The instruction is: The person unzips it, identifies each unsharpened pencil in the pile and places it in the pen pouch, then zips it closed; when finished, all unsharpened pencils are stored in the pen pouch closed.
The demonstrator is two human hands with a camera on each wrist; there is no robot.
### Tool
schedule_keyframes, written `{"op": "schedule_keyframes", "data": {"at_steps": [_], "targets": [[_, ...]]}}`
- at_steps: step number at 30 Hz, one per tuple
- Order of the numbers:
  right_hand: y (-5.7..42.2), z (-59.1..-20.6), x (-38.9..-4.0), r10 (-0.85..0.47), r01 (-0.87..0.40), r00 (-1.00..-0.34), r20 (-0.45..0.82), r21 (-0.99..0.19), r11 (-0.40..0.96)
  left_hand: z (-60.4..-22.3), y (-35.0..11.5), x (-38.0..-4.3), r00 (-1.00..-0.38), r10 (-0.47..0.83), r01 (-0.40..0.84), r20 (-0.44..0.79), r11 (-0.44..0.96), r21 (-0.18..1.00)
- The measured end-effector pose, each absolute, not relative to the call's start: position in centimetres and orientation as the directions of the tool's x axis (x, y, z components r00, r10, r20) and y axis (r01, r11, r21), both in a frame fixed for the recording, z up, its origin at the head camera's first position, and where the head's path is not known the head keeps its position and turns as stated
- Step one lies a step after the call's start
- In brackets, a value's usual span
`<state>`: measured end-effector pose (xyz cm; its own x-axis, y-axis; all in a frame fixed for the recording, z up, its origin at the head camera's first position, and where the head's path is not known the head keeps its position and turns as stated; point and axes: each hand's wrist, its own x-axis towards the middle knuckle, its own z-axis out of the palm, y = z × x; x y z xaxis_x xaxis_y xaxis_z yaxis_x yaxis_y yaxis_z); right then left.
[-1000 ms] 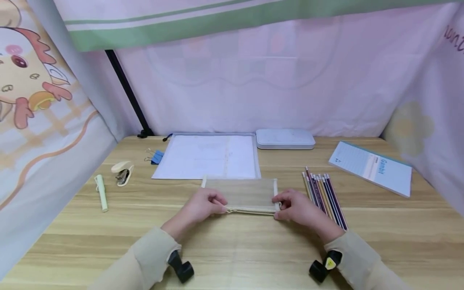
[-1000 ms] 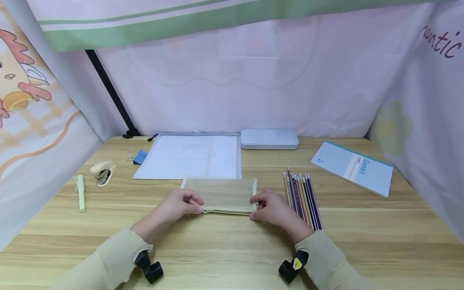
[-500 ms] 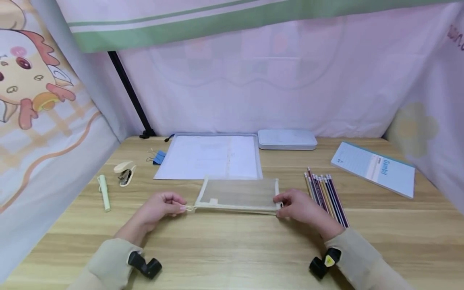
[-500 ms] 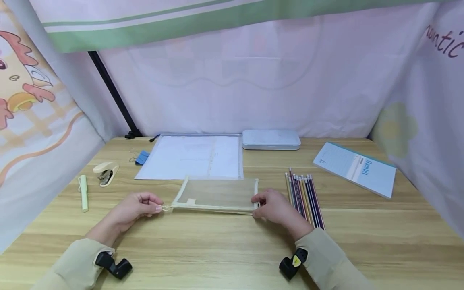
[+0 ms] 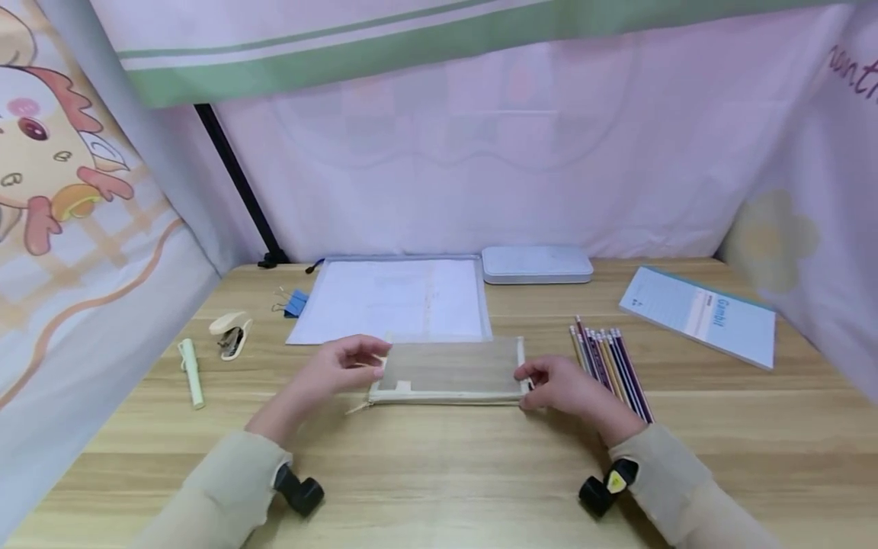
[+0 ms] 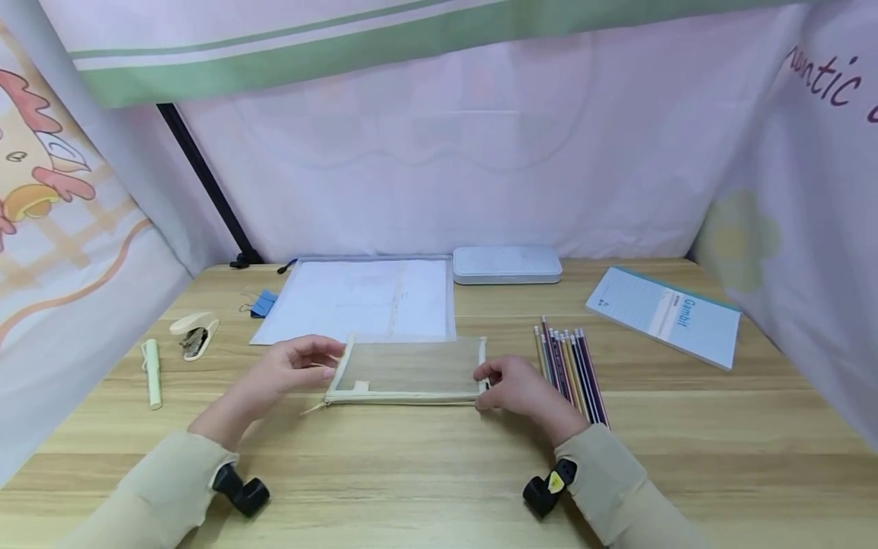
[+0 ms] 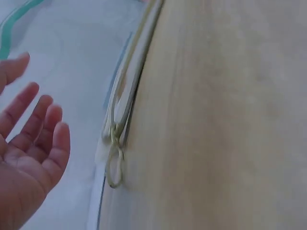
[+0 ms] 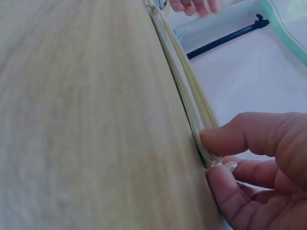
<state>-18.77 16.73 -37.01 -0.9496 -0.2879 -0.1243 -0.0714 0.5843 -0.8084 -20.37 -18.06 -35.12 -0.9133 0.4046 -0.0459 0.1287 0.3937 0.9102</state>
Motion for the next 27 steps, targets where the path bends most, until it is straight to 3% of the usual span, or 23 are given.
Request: {"op": "schedule_keyframes", "data": {"at_steps": [5, 10, 13, 22, 27], "targets": [[16.8, -37.2, -18.9, -0.296, -0.084, -0.949, -0.109, -0.817, 0.57, -34.7, -14.2, -21.6, -0.812, 0.582, 0.246, -0.033, 0.393, 0.886], [16.8, -37.3, -18.8, -0.296, -0.085, -0.949, -0.105, -0.822, 0.563, -34.9, -11.1, -22.8, -0.675, 0.732, 0.36, -0.097, 0.441, 0.822], [16.9, -37.4, -18.7, -0.293, -0.078, -0.95, -0.107, -0.827, 0.556, -35.2, -9.9, -23.3, -0.623, 0.77, 0.411, -0.135, 0.47, 0.781], [16.8, -37.6, -18.4, -0.283, -0.061, -0.952, -0.114, -0.838, 0.542, -35.7, -8.4, -23.7, -0.597, 0.771, 0.513, -0.222, 0.579, 0.634], [16.8, -37.5, -18.5, -0.27, -0.05, -0.955, -0.123, -0.83, 0.555, -35.6, -8.3, -23.7, -0.616, 0.75, 0.505, -0.242, 0.611, 0.609]]}}
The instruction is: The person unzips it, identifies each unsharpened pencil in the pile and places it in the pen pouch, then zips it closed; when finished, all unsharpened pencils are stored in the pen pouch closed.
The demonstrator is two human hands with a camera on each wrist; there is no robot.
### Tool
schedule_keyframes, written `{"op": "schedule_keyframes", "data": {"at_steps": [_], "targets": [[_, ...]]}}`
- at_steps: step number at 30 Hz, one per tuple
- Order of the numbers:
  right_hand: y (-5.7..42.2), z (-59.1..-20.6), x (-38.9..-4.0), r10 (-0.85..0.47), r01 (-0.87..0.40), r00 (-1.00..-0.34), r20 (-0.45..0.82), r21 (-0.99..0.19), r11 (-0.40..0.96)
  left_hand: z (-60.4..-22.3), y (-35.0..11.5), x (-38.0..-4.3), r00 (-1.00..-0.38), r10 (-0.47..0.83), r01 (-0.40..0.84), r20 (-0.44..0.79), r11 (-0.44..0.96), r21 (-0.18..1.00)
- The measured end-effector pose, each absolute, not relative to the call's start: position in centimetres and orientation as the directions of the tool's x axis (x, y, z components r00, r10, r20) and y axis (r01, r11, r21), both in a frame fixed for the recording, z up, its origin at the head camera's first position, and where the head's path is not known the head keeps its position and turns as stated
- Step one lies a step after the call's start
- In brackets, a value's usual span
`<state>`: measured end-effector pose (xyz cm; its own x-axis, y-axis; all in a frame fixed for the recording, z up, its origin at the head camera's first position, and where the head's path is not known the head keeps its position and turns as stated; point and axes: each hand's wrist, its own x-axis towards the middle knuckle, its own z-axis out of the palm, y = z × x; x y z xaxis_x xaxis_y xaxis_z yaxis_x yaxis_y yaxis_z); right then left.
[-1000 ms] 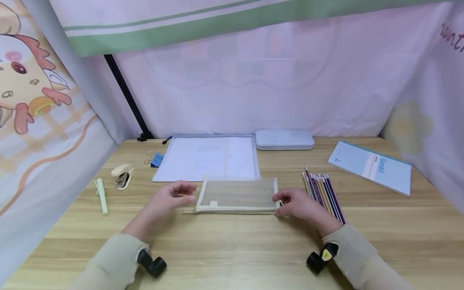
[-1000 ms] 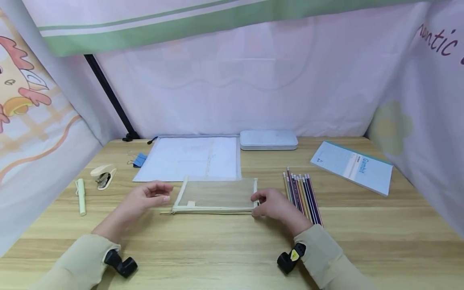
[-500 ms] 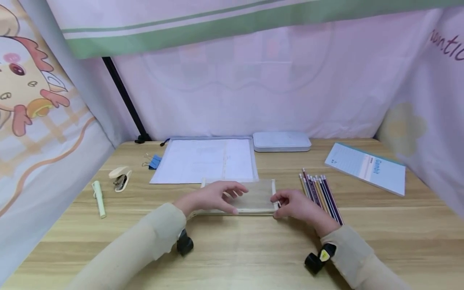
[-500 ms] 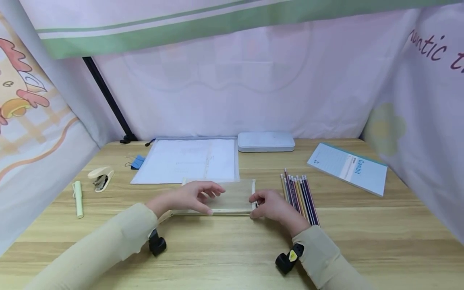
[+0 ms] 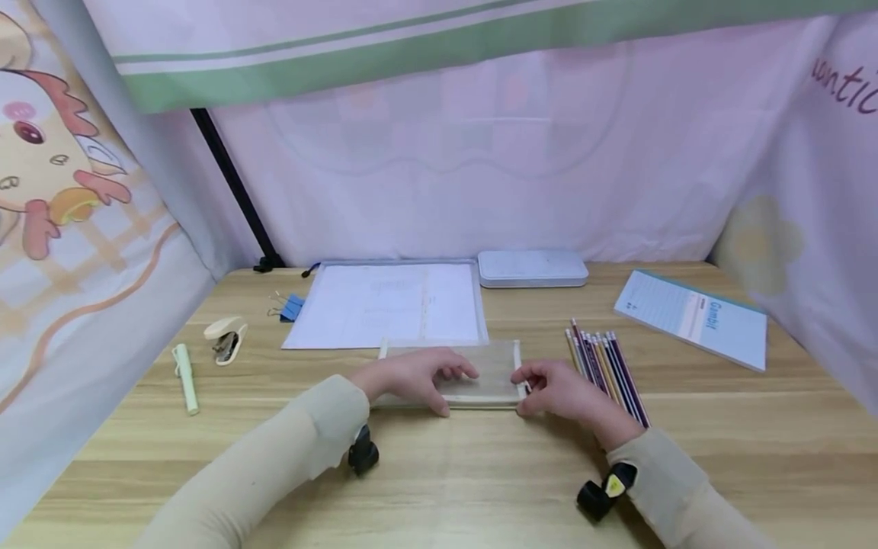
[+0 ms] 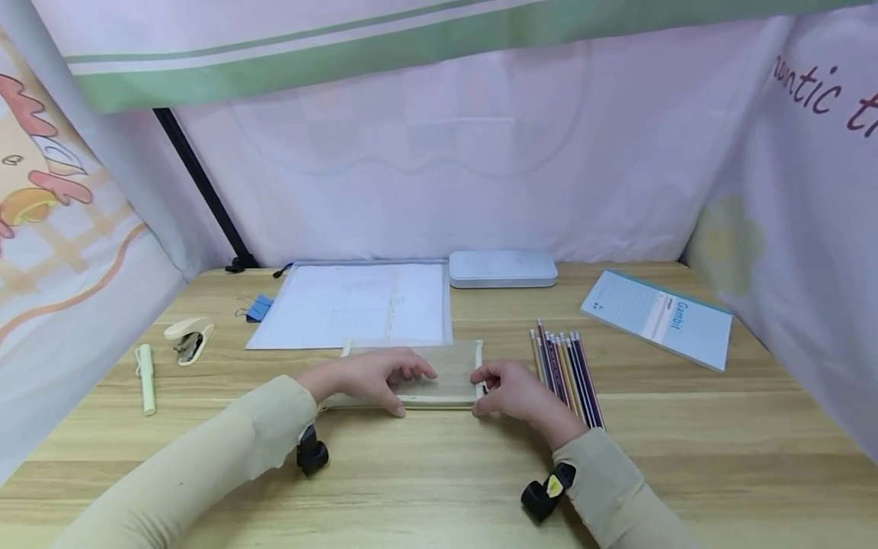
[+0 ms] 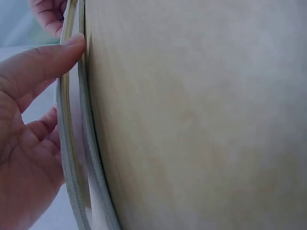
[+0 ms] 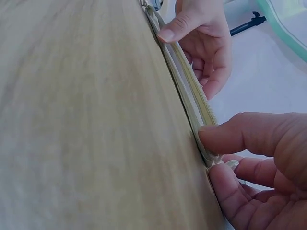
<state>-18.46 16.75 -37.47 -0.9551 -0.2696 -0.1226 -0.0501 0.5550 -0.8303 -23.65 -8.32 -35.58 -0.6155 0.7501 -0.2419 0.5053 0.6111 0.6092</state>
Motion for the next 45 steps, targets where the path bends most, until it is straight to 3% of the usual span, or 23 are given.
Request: {"op": "schedule_keyframes", "data": {"at_steps": [7, 13, 22, 29, 37, 45], "targets": [[17.5, -37.1, -18.7, -0.33, -0.064, -0.929, -0.168, -0.805, 0.59, -35.9, -8.8, -23.6, -0.606, 0.752, 0.492, -0.26, 0.611, 0.621], [20.4, -35.8, -18.5, -0.418, -0.121, -0.891, -0.179, -0.793, 0.597, -36.2, -9.4, -23.3, -0.593, 0.76, 0.417, -0.264, 0.571, 0.707], [26.4, -34.5, -17.2, -0.356, -0.025, -0.917, -0.178, -0.867, 0.497, -36.3, -10.1, -21.2, -0.734, 0.627, 0.215, -0.262, 0.58, 0.786], [29.6, -35.0, -16.2, -0.253, 0.005, -0.953, -0.167, -0.843, 0.538, -36.8, -10.0, -20.6, -0.777, 0.577, 0.089, -0.253, 0.497, 0.863], [30.6, -36.2, -15.5, -0.235, 0.025, -0.958, -0.166, -0.861, 0.507, -38.4, -10.2, -20.3, -0.831, 0.474, -0.154, -0.29, 0.305, 0.94], [30.0, -36.5, -15.7, -0.176, -0.003, -0.974, -0.144, -0.765, 0.644, -38.6, -10.4, -19.9, -0.852, 0.446, -0.201, -0.275, 0.207, 0.958]]}}
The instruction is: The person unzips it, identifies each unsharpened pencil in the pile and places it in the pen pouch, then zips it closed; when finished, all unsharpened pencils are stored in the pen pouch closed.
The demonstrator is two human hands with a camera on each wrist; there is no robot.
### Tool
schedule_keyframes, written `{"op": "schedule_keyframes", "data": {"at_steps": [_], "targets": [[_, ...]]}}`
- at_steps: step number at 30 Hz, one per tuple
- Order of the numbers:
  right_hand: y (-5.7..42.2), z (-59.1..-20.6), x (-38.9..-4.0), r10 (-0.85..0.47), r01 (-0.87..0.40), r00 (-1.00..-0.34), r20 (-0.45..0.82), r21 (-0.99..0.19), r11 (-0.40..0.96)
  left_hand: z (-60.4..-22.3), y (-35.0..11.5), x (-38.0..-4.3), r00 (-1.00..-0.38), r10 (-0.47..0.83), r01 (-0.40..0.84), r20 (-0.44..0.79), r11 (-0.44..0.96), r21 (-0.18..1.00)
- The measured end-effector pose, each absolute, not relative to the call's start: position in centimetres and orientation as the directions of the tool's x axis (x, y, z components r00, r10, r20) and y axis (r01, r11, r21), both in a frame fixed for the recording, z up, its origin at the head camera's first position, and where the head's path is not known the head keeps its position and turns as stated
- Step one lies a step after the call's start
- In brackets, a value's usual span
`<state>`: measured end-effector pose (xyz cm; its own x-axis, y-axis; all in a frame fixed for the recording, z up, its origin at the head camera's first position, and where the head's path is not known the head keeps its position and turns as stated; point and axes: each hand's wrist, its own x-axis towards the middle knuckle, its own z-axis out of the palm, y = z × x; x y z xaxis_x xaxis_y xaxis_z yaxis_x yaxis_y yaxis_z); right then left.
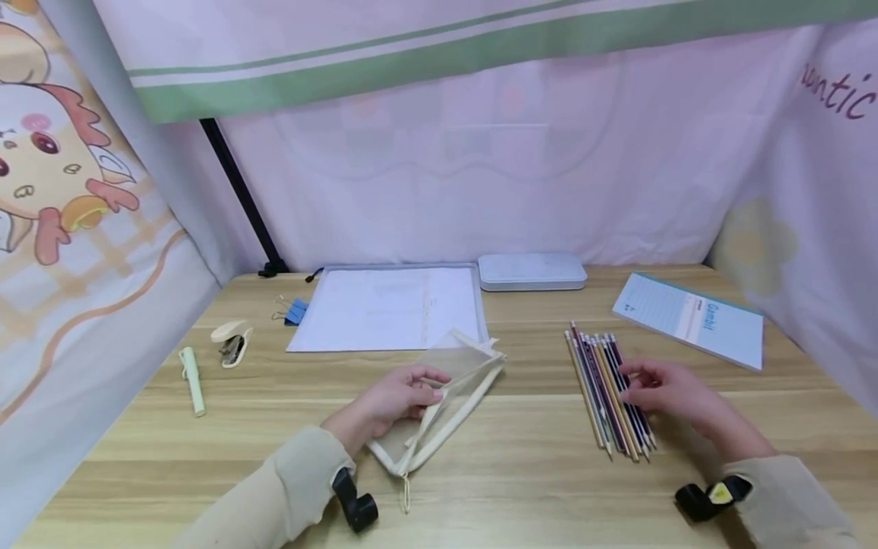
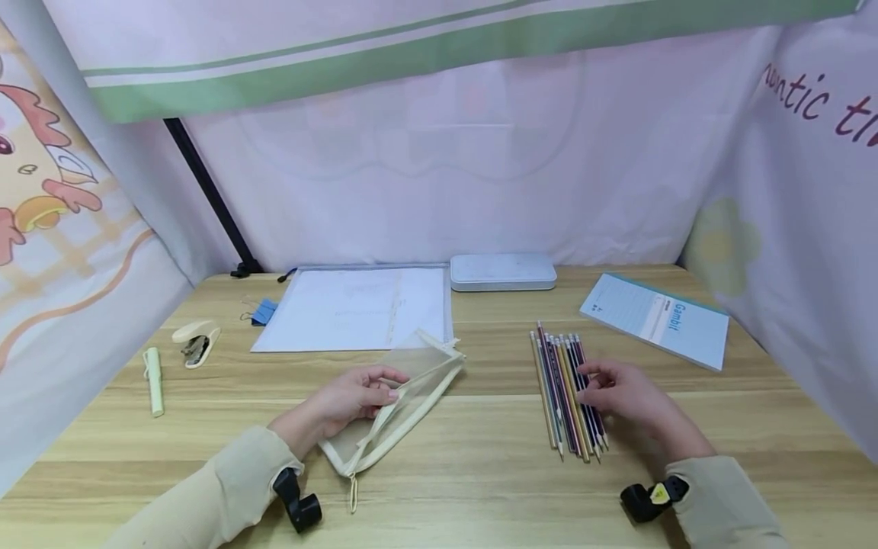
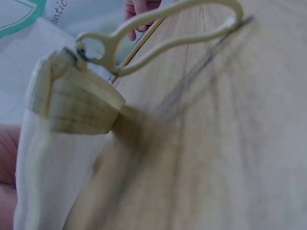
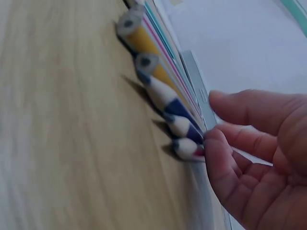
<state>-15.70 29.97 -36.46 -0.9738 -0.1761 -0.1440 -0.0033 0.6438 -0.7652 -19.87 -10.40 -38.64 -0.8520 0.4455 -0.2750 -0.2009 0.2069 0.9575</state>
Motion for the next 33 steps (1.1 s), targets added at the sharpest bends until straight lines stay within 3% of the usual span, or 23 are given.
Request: {"op": "schedule_keyframes", "data": {"at_steps": [12, 33], "targets": [[27.9, -36.1, -16.4, -0.101, -0.013, -0.988, -0.115, -0.593, 0.805, -38.7, -10.4, -19.9, -0.851, 0.449, -0.209, -0.271, 0.182, 0.961], [26.1, -34.5, -17.8, -0.009, 0.149, -0.949, -0.315, -0.476, 0.867, -38.7, -10.5, -19.8, -0.856, 0.445, -0.194, -0.264, 0.198, 0.961]]}}
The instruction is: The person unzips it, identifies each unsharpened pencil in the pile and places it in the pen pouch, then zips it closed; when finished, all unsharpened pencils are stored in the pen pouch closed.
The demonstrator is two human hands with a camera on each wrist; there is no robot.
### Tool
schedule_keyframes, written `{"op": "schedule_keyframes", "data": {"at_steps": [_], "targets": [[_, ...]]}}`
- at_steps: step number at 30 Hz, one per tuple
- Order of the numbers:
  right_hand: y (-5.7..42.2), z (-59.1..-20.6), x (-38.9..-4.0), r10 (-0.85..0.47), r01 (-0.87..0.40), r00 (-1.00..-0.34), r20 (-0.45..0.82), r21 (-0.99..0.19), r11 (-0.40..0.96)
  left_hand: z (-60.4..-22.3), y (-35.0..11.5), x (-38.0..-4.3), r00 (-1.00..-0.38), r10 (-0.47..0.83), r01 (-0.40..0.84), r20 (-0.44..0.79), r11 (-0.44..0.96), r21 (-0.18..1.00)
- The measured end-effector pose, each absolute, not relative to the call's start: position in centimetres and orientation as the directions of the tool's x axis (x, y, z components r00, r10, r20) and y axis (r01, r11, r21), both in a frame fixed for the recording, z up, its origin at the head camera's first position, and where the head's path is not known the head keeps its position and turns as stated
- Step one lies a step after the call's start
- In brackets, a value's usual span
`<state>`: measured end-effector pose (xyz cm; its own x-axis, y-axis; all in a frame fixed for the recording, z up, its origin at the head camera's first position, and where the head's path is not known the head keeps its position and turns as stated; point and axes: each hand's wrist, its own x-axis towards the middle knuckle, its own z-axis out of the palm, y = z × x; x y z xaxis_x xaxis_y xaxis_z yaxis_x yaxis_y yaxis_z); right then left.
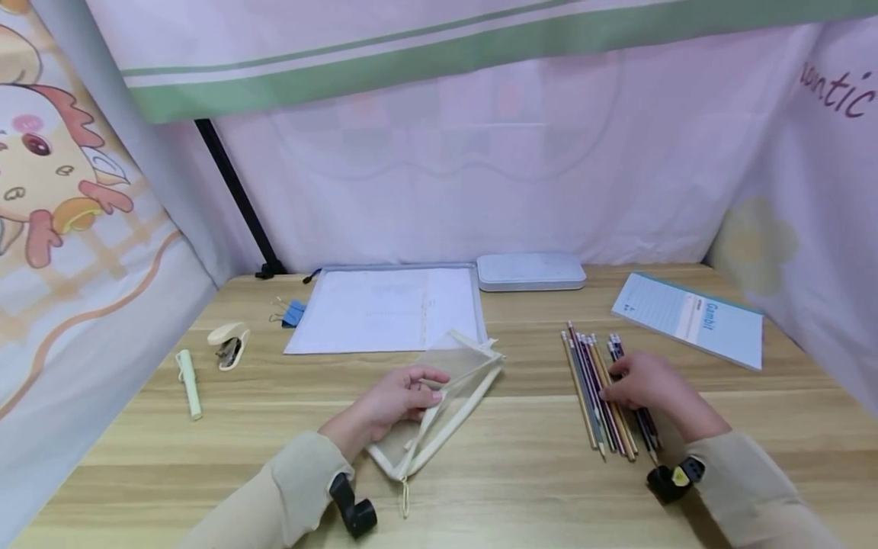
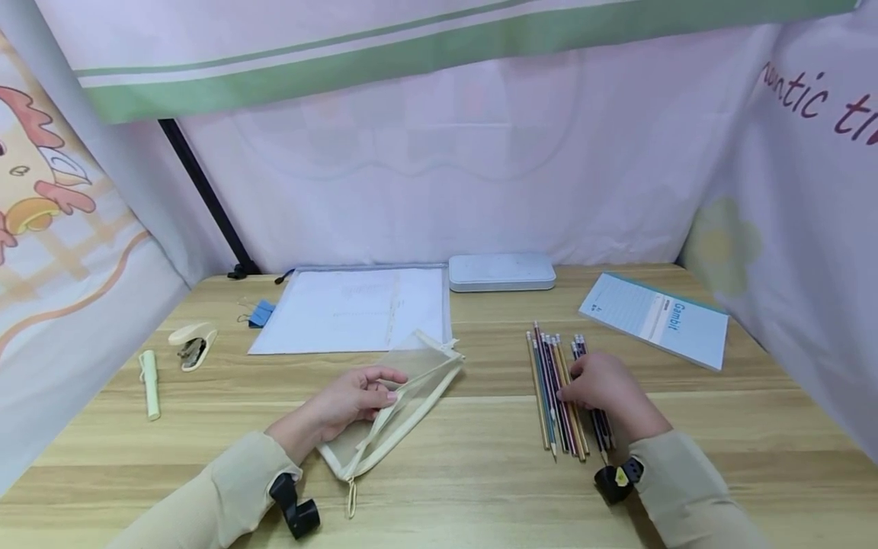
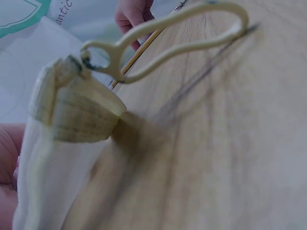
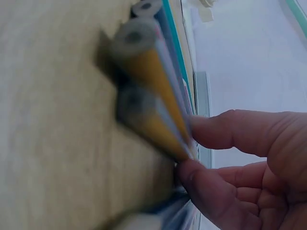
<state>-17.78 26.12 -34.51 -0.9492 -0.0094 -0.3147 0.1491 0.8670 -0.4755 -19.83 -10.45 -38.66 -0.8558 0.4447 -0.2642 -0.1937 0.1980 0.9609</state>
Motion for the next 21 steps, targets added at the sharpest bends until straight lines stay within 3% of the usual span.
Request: {"op": "schedule_keyframes", "data": {"at_steps": [21], "targets": [[26.9, -35.4, -17.6, -0.028, 0.177, -0.958, -0.287, -0.662, 0.728, -38.8, -10.4, -19.8, -0.86, 0.44, -0.192, -0.26, 0.192, 0.962]]}}
